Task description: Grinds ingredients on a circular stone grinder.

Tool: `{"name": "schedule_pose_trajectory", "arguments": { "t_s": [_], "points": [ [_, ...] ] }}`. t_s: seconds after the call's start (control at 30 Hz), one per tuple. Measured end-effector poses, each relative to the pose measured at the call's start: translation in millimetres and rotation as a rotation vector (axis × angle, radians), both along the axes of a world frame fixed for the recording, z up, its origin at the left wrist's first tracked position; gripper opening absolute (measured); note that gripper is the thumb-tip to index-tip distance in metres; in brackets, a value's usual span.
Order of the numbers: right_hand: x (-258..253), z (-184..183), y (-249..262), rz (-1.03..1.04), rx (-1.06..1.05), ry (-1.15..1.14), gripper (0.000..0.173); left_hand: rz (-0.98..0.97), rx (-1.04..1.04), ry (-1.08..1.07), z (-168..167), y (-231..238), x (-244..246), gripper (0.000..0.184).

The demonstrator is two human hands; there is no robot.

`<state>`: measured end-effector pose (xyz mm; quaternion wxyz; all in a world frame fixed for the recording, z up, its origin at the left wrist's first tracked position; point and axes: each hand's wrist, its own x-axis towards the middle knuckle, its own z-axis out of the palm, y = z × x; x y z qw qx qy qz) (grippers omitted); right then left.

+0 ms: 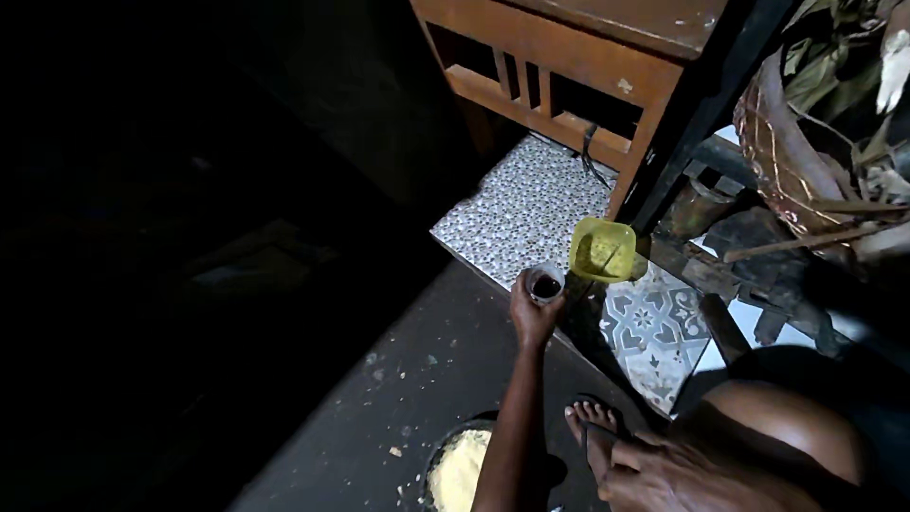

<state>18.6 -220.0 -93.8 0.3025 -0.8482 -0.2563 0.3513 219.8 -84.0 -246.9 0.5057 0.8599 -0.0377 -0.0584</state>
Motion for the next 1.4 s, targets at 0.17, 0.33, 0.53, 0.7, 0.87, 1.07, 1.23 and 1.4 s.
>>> {"name": "schedule_pose_trajectory", "arguments": {
  "t_s": [0.17,0.33,0.53,0.7,0.87,1.07,1.23,1.4],
  "points": [
    [-2,1,-6,-0.033,0.041,-0.061,0.026,0.022,-0.014,0.02,-17,-18,13,0.082],
    [-1,-1,-6,0.023,0.041,-0.073,0.026,0.032,0.034,0.081,-18,-26,17,0.085],
    [-2,9,-2,-0.022,0.014,-0.077,0.026,0.019,0.049,0.108,-18,-31,16,0.083],
    [1,2,7,0.01,-0.028,-0.013,0.028,-0.002,0.025,0.209,-12,-29,19,0.114],
    [5,-4,10,0.016,-0.073,0.051,0.032,-0.101,0.069,0.225,16,8,-11,0.094],
    [-1,-10,14,0.08,-0.164,0.004,0.035,-0.219,0.061,0.256,56,127,-122,0.033],
    [-5,-22,27,0.101,-0.156,-0.047,0.036,0.098,0.271,0.142,103,256,-222,0.036],
    [1,-43,70,0.183,-0.15,-0.028,0.038,0.353,0.44,-0.017,144,339,-306,0.039]
  ]
}}
